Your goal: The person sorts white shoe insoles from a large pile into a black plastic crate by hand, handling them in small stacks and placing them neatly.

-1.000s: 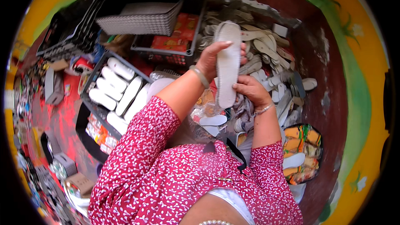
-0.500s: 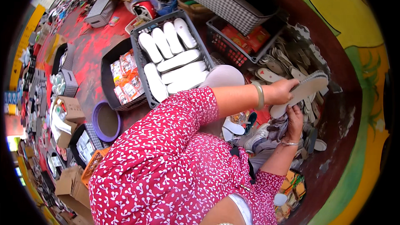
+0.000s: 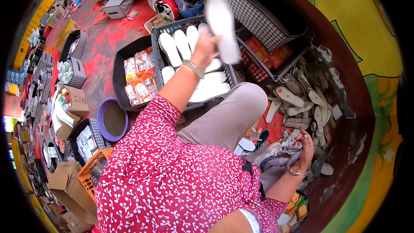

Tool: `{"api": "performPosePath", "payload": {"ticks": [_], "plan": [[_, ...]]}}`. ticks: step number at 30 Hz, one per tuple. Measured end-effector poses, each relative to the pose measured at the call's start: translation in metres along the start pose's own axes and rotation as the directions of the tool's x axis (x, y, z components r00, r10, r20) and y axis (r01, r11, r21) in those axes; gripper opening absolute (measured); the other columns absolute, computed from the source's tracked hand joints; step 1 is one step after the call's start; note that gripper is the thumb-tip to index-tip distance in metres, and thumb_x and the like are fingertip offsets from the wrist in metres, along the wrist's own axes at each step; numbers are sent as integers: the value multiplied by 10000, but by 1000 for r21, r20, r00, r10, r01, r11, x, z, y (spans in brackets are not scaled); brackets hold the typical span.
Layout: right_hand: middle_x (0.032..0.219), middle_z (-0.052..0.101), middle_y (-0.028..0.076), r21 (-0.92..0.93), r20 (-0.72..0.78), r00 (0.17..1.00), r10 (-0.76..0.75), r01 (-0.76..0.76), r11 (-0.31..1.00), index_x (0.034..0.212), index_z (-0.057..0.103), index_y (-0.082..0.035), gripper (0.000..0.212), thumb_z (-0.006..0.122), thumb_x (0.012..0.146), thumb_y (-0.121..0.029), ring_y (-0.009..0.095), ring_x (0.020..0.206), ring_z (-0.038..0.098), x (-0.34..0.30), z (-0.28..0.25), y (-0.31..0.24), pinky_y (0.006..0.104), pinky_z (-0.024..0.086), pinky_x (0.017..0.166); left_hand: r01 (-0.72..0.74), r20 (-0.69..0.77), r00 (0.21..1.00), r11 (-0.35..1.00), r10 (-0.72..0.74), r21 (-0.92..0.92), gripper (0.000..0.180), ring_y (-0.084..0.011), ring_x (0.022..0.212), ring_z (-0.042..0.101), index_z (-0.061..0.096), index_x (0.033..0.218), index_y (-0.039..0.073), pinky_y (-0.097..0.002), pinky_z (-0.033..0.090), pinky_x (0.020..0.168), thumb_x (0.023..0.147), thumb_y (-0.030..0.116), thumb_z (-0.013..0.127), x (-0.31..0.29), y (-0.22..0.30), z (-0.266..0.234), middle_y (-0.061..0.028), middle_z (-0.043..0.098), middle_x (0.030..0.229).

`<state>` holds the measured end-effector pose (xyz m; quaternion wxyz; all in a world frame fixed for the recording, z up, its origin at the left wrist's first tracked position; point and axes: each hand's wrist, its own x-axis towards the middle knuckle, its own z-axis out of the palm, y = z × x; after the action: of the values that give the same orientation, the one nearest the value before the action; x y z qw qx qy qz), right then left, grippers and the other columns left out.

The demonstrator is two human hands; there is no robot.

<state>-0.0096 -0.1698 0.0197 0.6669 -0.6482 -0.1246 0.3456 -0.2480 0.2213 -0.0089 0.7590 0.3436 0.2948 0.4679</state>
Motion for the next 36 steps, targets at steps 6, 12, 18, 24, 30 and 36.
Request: {"api": "performPosePath", "payload": {"ticks": [6,12,18,24,30,36], "plan": [[755,613,91,-13,40,992,119,-118,993,1043,578,37,269,554,901,-191,132,611,539,21,-9,28,233,429,580,74,-271,959,996,-86,-54,397,-295,1092,542,380,1307,21,-407,462,933,915,-19,333,72,-28,-166,-154,520,1224],[726,605,87,-94,25,984,177,-174,980,1009,590,52,260,542,899,-179,144,630,529,35,0,36,244,426,623,133,-385,909,986,-162,-102,400,-295,1138,506,366,1318,26,-424,422,974,924,-18,313,117,-81,-190,-143,494,1260],[719,607,86,-147,17,973,232,-227,963,991,598,48,255,542,900,-184,141,626,532,42,8,37,238,425,615,161,-321,928,981,-188,-110,469,-236,1181,466,327,1360,7,-313,346,1005,897,-70,343,151,-131,-186,-129,459,1310],[716,613,90,-160,11,961,277,-272,949,987,599,54,251,540,900,-174,143,609,538,43,9,44,242,434,598,190,-327,929,982,-176,12,445,-232,1166,467,357,1332,-5,-324,348,993,889,-56,364,176,-154,-199,-130,477,1283],[725,620,101,-175,32,959,282,-273,946,983,603,56,231,541,895,-148,148,610,545,46,9,50,243,440,596,182,-432,901,939,-41,291,405,-308,1104,522,420,1286,-6,-393,402,952,882,4,388,179,-164,-181,-166,525,1232],[727,620,99,-170,21,956,293,-286,943,976,604,57,220,547,889,-137,147,619,549,44,16,47,241,438,599,484,-561,825,430,66,762,419,-366,1197,450,458,1235,-54,-366,364,1000,857,122,408,173,-140,-151,-277,488,1238]]}}
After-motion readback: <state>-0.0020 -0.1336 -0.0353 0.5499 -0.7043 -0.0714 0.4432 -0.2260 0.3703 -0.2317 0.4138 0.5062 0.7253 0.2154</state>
